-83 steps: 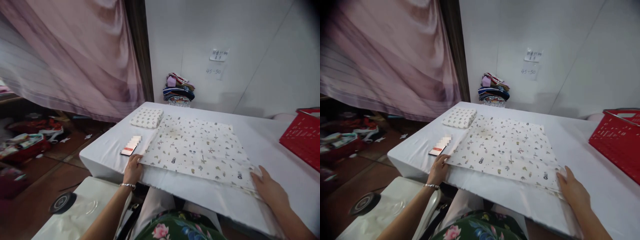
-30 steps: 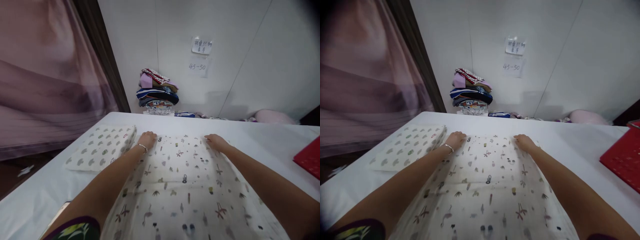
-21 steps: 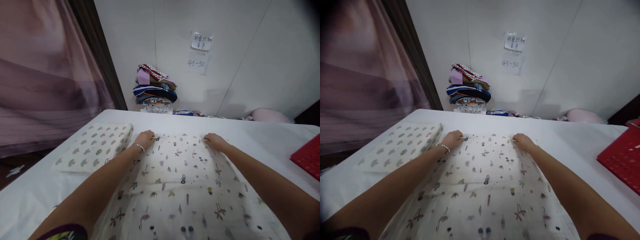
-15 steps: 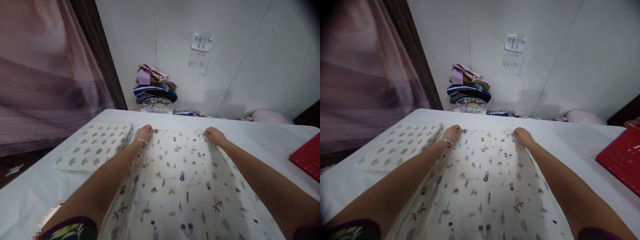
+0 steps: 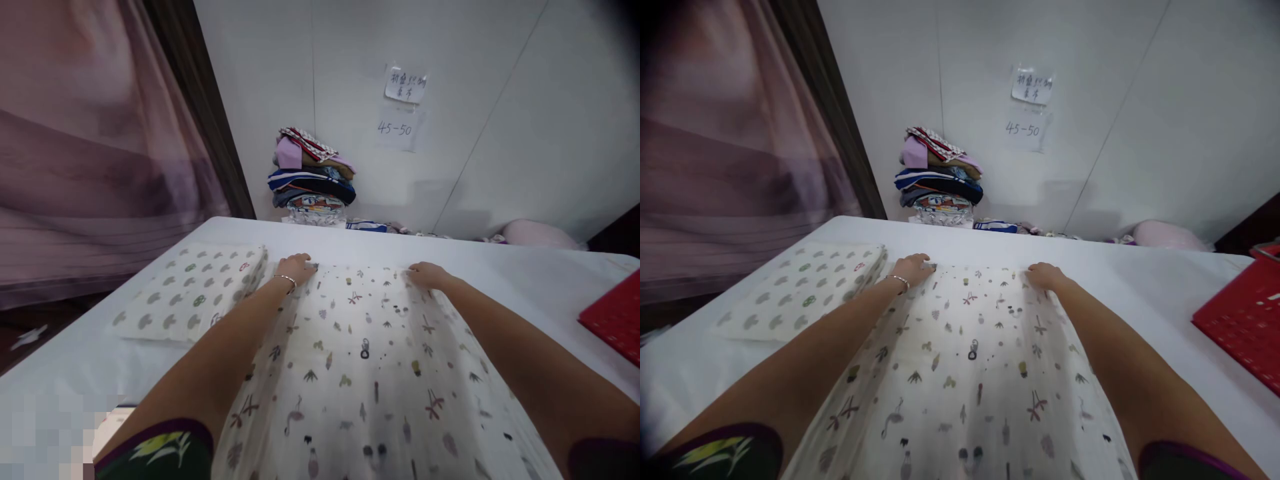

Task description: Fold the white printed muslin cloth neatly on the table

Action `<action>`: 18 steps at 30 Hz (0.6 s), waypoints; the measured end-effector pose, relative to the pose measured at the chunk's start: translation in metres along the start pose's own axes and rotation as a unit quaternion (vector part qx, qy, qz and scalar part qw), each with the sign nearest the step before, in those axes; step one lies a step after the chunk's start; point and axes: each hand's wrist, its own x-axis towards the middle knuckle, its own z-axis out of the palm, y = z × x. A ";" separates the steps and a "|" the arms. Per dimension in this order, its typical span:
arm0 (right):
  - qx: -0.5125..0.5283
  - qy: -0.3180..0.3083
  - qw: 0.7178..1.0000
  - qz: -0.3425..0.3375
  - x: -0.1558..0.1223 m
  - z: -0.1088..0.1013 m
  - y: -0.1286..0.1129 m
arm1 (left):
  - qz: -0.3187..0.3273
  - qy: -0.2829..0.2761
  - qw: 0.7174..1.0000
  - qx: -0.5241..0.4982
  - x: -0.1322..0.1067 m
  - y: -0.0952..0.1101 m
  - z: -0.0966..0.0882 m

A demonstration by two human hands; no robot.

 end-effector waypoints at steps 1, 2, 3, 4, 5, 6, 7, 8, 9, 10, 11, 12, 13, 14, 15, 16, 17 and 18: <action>-0.004 0.000 1.000 -0.003 0.000 0.000 0.000 | 0.005 -0.009 1.000 0.005 0.001 0.000 -0.001; -0.007 0.001 1.000 -0.008 0.001 0.000 -0.001 | 0.009 -0.016 1.000 0.011 0.001 0.001 -0.002; -0.009 0.004 1.000 -0.013 0.001 0.001 -0.001 | 0.011 -0.018 1.000 0.015 0.002 0.002 -0.003; -0.009 0.009 1.000 -0.018 0.001 0.001 -0.002 | 0.011 -0.016 1.000 0.016 0.003 0.002 -0.004; -0.008 0.014 1.000 -0.020 0.001 0.001 -0.002 | 0.011 -0.011 1.000 0.016 0.004 0.003 -0.005; -0.006 0.019 1.000 -0.018 0.000 0.001 -0.002 | 0.007 -0.004 1.000 0.015 0.005 0.004 -0.006; -0.002 0.025 1.000 -0.012 0.000 0.001 -0.001 | -0.001 0.004 1.000 0.013 0.005 0.004 -0.005; 0.001 0.030 1.000 -0.003 0.000 0.001 -0.001 | -0.012 0.009 1.000 0.010 0.007 0.005 -0.005; 0.005 0.034 0.999 0.007 0.001 0.002 -0.001 | -0.024 0.011 1.000 0.008 0.008 0.005 -0.003; 0.008 0.035 0.999 0.016 0.001 0.002 -0.001 | -0.034 0.010 0.999 0.007 0.009 0.006 -0.001; 0.010 0.036 0.999 0.022 0.002 0.003 -0.002 | -0.042 0.008 0.999 0.006 0.011 0.007 0.001; 0.011 0.036 0.999 0.024 0.003 0.004 -0.003 | -0.046 0.005 0.999 0.005 0.012 0.008 0.003; 0.013 0.036 0.999 0.020 0.003 0.005 -0.005 | -0.043 0.003 0.999 0.003 0.013 0.010 0.005; 0.016 0.036 0.999 0.012 0.004 0.006 -0.007 | -0.036 0.004 0.999 0.000 0.014 0.011 0.007; 0.021 0.038 0.999 0.001 0.005 0.006 -0.010 | -0.024 0.005 1.000 -0.005 0.014 0.013 0.008; 0.026 0.041 0.999 -0.012 0.006 0.006 -0.014 | -0.010 0.007 1.000 -0.011 0.014 0.015 0.008; 0.032 0.045 0.998 -0.026 0.006 0.006 -0.018 | 0.004 0.010 1.000 -0.017 0.013 0.017 0.008; 0.038 0.048 0.997 -0.040 0.007 0.006 -0.023 | 0.019 0.014 1.000 -0.021 0.012 0.020 0.008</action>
